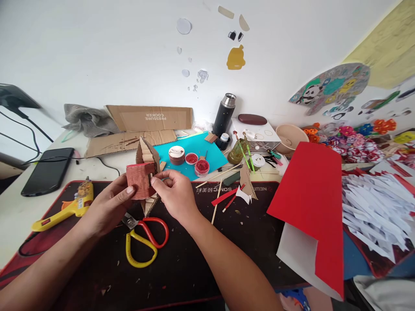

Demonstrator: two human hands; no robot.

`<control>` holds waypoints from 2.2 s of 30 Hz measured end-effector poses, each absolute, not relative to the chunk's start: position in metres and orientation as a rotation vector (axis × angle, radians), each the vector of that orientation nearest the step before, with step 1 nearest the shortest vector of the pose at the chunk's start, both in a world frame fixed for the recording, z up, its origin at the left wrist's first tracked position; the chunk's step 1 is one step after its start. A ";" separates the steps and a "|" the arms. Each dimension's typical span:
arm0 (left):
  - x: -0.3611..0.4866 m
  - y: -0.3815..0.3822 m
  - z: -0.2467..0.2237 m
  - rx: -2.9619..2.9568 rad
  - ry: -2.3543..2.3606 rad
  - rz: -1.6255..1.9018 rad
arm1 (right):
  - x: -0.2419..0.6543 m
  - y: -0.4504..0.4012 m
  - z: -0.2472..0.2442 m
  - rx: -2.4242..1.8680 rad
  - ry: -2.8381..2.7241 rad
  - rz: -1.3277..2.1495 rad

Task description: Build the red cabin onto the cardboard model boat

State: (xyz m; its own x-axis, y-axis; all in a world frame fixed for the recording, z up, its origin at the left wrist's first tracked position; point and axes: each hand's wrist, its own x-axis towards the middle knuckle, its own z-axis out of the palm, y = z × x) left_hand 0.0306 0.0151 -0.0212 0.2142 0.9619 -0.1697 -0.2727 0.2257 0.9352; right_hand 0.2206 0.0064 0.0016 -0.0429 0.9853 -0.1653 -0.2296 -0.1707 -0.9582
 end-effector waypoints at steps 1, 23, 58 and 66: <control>0.030 0.015 -0.022 0.931 0.946 1.058 | 0.220 0.006 0.002 -1.142 -0.967 1.452; 0.031 0.015 -0.023 0.881 0.925 1.045 | 0.216 -0.002 0.002 -1.212 -0.948 1.389; 0.033 0.016 -0.018 0.903 0.952 1.048 | 0.211 -0.002 -0.003 -1.095 -0.799 1.401; 0.033 0.018 -0.009 0.841 0.989 1.072 | 0.219 0.002 0.002 -1.097 -0.780 1.331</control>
State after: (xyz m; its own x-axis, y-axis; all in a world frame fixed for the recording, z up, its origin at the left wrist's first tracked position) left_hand 0.0333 0.0179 -0.0087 0.1651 0.9591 -0.2298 -0.3067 0.2714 0.9123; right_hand 0.2194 0.0017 0.0015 0.1256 0.9813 -0.1456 -0.3529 -0.0930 -0.9310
